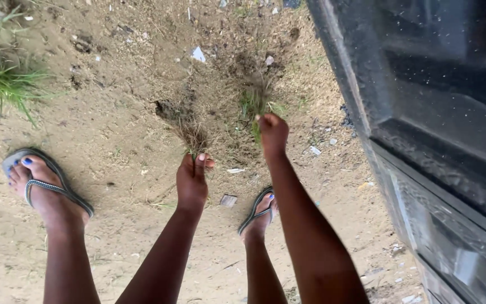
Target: Picking weeds and grass by hand from a dirt yard.
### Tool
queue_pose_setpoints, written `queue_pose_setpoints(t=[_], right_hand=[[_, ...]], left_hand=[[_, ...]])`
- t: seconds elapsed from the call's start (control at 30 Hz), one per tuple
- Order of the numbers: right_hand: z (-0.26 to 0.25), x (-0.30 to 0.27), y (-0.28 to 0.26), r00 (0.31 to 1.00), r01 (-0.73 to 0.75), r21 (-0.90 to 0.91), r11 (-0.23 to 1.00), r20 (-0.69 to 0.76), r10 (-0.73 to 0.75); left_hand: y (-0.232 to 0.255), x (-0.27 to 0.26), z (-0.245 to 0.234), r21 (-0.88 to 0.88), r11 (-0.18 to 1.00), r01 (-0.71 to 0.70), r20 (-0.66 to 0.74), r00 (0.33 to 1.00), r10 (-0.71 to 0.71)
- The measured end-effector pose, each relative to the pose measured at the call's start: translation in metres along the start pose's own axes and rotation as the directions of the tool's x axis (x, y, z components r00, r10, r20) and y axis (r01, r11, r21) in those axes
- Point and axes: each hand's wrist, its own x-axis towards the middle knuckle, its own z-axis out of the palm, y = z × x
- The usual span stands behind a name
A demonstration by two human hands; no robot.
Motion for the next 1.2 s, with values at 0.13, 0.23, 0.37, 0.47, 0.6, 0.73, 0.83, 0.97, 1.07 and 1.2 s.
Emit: queue_pose_setpoints(t=[0.13, 0.23, 0.37, 0.47, 0.6, 0.73, 0.83, 0.97, 1.07, 1.2], right_hand=[[-0.002, -0.064, -0.054, 0.937, -0.322, 0.465, 0.825, 0.031, 0.348], [0.021, -0.096, -0.074, 0.972, -0.198, 0.463, 0.864, -0.024, 0.235], [0.044, -0.100, -0.060, 0.966, -0.048, 0.358, 0.933, -0.221, 0.135], [0.051, -0.067, -0.046, 0.958, 0.194, -0.071, 0.978, -0.200, -0.205], [0.042, -0.035, -0.046, 0.996, 0.083, -0.145, 0.986, -0.010, -0.086], [0.034, -0.043, -0.083, 0.977, 0.213, -0.129, 0.969, 0.029, -0.211], [0.036, -0.080, -0.119, 0.980, 0.002, -0.051, 0.999, 0.197, 0.008], [0.039, -0.116, -0.115, 0.892, 0.442, -0.335, 0.832, 0.264, -0.367], [0.031, -0.107, -0.093, 0.780, 0.457, -0.211, 0.864, 0.562, -0.275], [-0.013, -0.055, -0.055, 0.874, 0.247, 0.082, 0.966, 0.412, -0.258]], left_hand=[[0.000, 0.009, 0.015, -0.152, 0.985, 0.083, 0.000, 0.996, -0.084], [-0.011, 0.021, 0.026, -0.239, 0.969, 0.067, -0.014, 0.997, -0.073], [0.016, 0.019, 0.028, -0.128, 0.988, 0.092, -0.066, 0.993, -0.101], [-0.003, 0.033, 0.025, -0.099, 0.990, 0.101, -0.069, 0.992, -0.108], [-0.011, 0.040, 0.009, -0.127, 0.986, 0.107, -0.043, 0.993, -0.113], [0.006, 0.040, 0.006, -0.215, 0.954, 0.208, -0.039, 0.974, -0.221], [0.006, 0.046, 0.011, -0.308, 0.867, 0.391, -0.009, 0.911, -0.413], [0.043, 0.040, 0.018, -0.400, 0.716, 0.572, 0.059, 0.795, -0.603], [0.025, 0.051, 0.014, -0.322, 0.724, 0.611, 0.045, 0.773, -0.633], [0.016, 0.053, 0.014, -0.297, 0.760, 0.578, 0.085, 0.809, -0.582]])
